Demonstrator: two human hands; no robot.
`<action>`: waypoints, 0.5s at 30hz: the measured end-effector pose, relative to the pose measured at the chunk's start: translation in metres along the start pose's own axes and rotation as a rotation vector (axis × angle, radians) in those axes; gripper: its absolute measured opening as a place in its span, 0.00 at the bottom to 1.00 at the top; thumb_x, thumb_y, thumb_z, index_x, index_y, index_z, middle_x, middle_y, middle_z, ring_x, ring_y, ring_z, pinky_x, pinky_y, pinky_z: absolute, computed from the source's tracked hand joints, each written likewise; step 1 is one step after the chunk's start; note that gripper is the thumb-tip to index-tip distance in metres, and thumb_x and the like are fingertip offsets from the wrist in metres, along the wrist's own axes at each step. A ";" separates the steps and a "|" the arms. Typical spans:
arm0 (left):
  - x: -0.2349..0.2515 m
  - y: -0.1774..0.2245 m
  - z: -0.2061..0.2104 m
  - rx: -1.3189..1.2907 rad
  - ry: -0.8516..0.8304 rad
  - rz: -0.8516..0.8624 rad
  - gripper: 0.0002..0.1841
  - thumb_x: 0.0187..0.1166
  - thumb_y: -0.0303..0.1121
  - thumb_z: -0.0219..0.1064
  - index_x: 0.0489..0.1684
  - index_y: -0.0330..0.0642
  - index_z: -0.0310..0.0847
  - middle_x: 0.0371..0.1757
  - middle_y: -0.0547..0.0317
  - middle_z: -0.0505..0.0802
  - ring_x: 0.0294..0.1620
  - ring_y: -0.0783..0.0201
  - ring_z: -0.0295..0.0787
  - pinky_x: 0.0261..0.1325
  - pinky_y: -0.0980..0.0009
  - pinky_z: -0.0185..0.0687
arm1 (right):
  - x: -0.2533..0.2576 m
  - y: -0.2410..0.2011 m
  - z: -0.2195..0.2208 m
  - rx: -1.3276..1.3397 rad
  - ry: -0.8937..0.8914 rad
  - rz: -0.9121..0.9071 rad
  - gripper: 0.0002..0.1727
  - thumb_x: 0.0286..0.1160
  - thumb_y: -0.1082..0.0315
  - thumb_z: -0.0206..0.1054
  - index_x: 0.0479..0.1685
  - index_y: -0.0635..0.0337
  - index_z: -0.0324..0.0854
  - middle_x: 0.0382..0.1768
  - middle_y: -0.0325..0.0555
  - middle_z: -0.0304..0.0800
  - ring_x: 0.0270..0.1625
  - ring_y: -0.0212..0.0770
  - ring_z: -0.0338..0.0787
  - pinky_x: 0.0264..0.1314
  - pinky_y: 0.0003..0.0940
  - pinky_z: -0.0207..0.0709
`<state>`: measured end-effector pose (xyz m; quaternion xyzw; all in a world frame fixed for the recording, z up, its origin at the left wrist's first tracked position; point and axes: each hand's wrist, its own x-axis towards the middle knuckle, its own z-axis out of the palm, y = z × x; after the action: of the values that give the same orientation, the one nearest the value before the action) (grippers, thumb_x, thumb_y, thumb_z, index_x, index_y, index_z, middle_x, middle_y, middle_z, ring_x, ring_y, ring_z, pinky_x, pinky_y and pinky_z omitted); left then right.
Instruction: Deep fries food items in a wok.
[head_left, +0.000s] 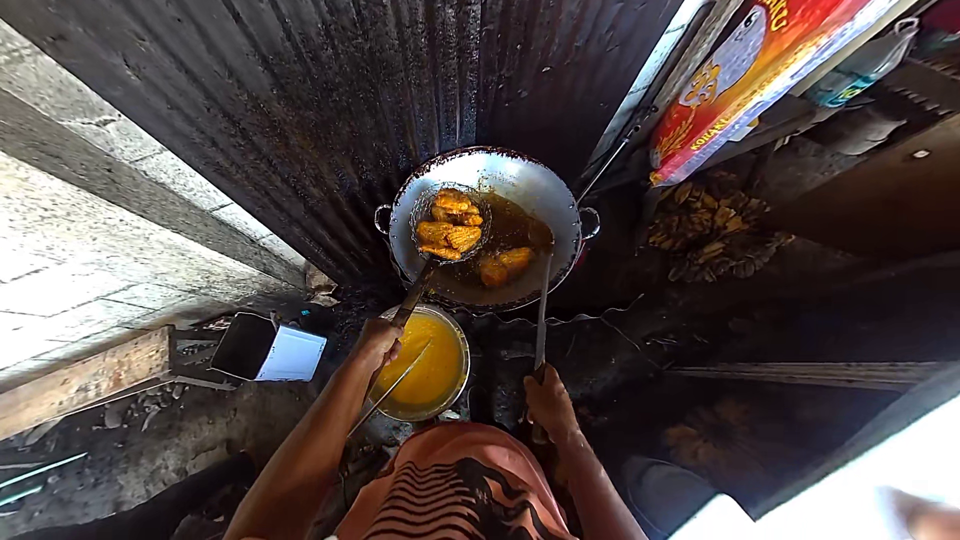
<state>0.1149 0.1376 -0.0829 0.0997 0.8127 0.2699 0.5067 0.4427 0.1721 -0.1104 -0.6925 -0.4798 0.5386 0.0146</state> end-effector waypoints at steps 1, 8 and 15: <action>0.000 -0.004 -0.005 0.000 0.008 0.014 0.08 0.83 0.30 0.65 0.49 0.36 0.74 0.17 0.57 0.81 0.09 0.67 0.74 0.11 0.74 0.72 | 0.000 -0.004 0.002 0.046 -0.023 0.010 0.25 0.90 0.61 0.56 0.82 0.59 0.61 0.35 0.54 0.83 0.22 0.45 0.84 0.27 0.44 0.84; 0.013 -0.038 -0.024 -0.063 0.064 0.053 0.10 0.86 0.34 0.65 0.48 0.34 0.77 0.18 0.57 0.82 0.09 0.67 0.75 0.11 0.73 0.73 | -0.011 -0.014 0.014 1.059 -0.488 0.101 0.11 0.94 0.58 0.47 0.56 0.53 0.70 0.14 0.34 0.66 0.09 0.31 0.71 0.12 0.28 0.76; 0.018 -0.050 -0.023 -0.128 0.055 0.064 0.11 0.86 0.36 0.65 0.44 0.34 0.77 0.14 0.58 0.80 0.07 0.67 0.72 0.10 0.74 0.71 | -0.011 -0.008 0.025 1.206 -0.729 0.106 0.18 0.94 0.58 0.43 0.66 0.56 0.72 0.13 0.33 0.67 0.09 0.30 0.72 0.12 0.26 0.76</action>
<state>0.0919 0.0962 -0.1156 0.0854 0.8038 0.3398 0.4808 0.4188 0.1565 -0.1086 -0.3615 -0.0376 0.9081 0.2080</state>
